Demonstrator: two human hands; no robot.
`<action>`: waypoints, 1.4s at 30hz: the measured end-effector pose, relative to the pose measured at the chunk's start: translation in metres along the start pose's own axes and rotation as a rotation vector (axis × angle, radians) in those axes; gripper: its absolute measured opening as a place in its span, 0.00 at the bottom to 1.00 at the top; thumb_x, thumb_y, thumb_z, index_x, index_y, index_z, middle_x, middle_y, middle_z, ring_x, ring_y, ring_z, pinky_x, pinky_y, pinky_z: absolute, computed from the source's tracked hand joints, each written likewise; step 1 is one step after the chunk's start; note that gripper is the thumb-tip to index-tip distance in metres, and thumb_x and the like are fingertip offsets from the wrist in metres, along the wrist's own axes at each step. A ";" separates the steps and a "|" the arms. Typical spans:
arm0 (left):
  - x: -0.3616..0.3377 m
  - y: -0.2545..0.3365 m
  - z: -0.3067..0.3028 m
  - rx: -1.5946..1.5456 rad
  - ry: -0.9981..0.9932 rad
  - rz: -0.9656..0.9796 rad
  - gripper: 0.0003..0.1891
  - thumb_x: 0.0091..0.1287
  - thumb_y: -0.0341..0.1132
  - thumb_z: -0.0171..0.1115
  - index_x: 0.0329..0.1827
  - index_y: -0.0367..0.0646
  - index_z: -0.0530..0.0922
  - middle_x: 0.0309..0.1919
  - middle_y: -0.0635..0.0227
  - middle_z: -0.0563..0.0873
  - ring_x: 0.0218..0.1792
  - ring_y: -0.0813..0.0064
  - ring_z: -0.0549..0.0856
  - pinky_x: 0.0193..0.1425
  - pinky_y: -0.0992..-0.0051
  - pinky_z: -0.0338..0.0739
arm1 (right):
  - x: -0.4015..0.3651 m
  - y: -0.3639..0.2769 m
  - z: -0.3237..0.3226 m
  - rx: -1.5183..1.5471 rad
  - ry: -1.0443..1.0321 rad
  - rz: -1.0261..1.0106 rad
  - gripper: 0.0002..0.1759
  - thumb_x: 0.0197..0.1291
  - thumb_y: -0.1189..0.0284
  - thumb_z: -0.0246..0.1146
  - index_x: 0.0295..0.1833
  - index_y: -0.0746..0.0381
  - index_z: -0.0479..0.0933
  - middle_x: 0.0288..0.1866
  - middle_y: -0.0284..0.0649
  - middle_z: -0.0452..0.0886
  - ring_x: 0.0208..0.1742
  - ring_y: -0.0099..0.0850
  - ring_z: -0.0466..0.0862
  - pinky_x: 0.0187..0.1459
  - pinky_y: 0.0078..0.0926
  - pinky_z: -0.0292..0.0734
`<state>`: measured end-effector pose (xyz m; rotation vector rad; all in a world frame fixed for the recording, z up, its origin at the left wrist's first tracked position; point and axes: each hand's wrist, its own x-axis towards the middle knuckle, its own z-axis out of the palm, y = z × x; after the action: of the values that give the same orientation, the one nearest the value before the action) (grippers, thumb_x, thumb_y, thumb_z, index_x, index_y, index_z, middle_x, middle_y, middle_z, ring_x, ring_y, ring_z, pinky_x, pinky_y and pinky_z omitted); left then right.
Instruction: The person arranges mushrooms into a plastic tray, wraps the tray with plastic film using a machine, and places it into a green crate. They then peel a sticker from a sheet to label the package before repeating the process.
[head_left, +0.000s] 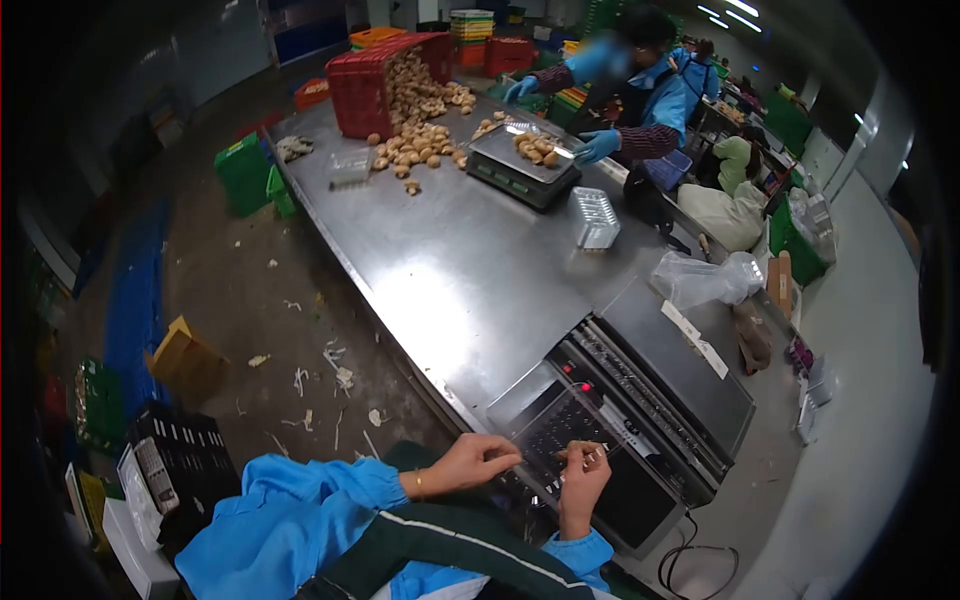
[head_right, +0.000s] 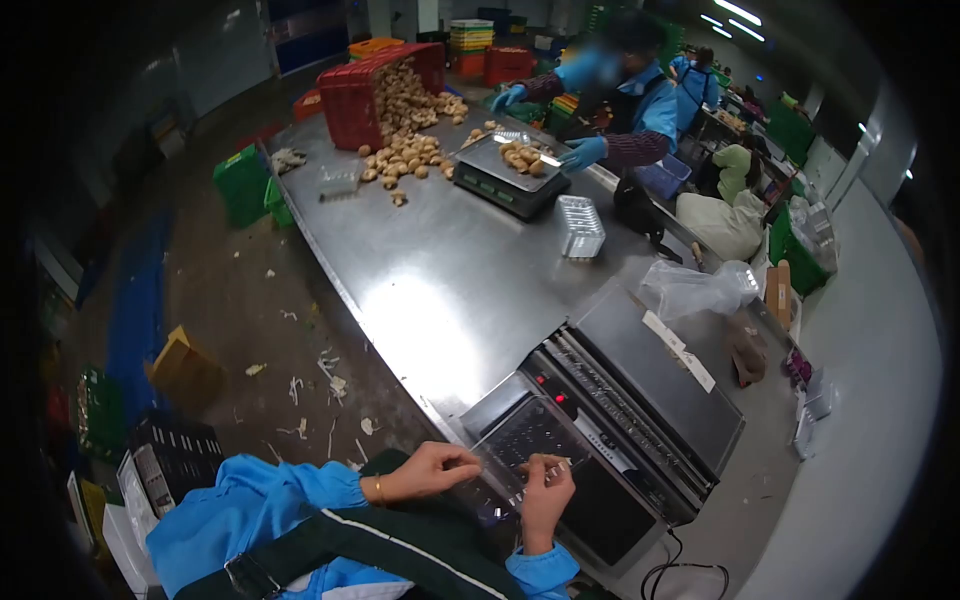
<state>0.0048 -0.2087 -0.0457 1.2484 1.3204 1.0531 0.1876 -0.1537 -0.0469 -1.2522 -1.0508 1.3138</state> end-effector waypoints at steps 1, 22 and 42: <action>0.000 0.004 -0.005 -0.006 -0.005 0.049 0.10 0.64 0.32 0.64 0.43 0.35 0.82 0.29 0.70 0.84 0.30 0.86 0.77 0.34 0.81 0.73 | -0.003 0.007 0.001 -0.031 0.010 0.011 0.06 0.64 0.75 0.60 0.35 0.65 0.73 0.26 0.34 0.78 0.28 0.20 0.77 0.31 0.19 0.71; -0.145 -0.093 -0.306 -0.136 0.776 -0.187 0.11 0.65 0.33 0.62 0.45 0.36 0.82 0.30 0.70 0.86 0.29 0.87 0.79 0.34 0.82 0.75 | -0.047 0.093 0.361 -0.159 -0.743 0.241 0.12 0.69 0.69 0.56 0.40 0.68 0.74 0.27 0.37 0.78 0.14 0.16 0.67 0.14 0.17 0.64; 0.039 -0.117 -0.517 -0.122 0.500 -0.307 0.13 0.65 0.32 0.64 0.49 0.35 0.80 0.31 0.72 0.84 0.30 0.87 0.78 0.34 0.85 0.73 | 0.241 0.101 0.516 -0.515 -0.361 0.227 0.14 0.61 0.74 0.54 0.33 0.77 0.76 0.22 0.46 0.80 0.14 0.26 0.77 0.14 0.25 0.72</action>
<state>-0.5220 -0.1607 -0.0993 0.6786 1.7289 1.2435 -0.3276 0.0957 -0.1329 -1.5830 -1.6142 1.5365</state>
